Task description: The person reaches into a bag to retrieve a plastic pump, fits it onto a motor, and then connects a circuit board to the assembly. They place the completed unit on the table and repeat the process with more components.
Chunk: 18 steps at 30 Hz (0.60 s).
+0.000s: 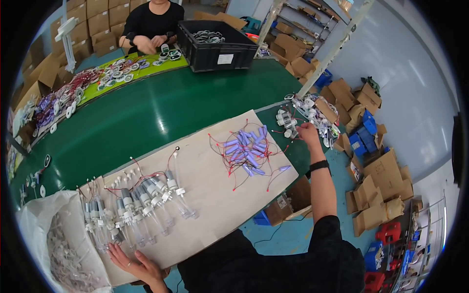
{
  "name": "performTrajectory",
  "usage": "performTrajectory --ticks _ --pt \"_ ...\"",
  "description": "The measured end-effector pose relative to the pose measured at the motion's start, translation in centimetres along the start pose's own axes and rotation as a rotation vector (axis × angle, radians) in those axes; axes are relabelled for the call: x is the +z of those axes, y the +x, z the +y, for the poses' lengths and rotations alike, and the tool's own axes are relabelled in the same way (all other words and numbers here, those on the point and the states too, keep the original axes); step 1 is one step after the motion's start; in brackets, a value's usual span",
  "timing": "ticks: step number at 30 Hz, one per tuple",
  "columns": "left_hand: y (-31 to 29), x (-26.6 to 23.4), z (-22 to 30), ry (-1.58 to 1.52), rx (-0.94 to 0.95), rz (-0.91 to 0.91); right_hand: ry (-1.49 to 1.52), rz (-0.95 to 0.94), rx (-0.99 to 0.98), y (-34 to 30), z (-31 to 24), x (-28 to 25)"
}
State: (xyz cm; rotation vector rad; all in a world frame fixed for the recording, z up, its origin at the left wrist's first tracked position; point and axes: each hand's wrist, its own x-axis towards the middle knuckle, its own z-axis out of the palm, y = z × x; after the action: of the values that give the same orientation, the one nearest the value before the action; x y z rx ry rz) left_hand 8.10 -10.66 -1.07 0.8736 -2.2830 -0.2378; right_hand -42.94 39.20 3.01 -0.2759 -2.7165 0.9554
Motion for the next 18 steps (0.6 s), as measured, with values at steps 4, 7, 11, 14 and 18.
performTrajectory --ticks 4,7,11,14,18 --pt "-0.1 0.2 -0.1 0.003 -0.005 0.001 0.117 -0.378 0.292 2.9 0.5 -0.5" --pt "-0.1 0.2 0.0 0.003 -0.01 0.007 0.274 -0.327 0.464 2.5 -0.2 0.8" --pt "-0.1 0.2 0.0 -0.018 -0.004 0.001 0.315 -0.258 0.438 2.2 0.1 0.7" --pt "0.1 -0.1 0.4 -0.022 -0.025 0.013 0.399 -0.276 0.435 1.7 -0.6 0.7" --pt "0.1 0.3 0.3 -0.065 -0.028 0.016 0.512 -0.101 0.22 0.3 2.1 -0.8"
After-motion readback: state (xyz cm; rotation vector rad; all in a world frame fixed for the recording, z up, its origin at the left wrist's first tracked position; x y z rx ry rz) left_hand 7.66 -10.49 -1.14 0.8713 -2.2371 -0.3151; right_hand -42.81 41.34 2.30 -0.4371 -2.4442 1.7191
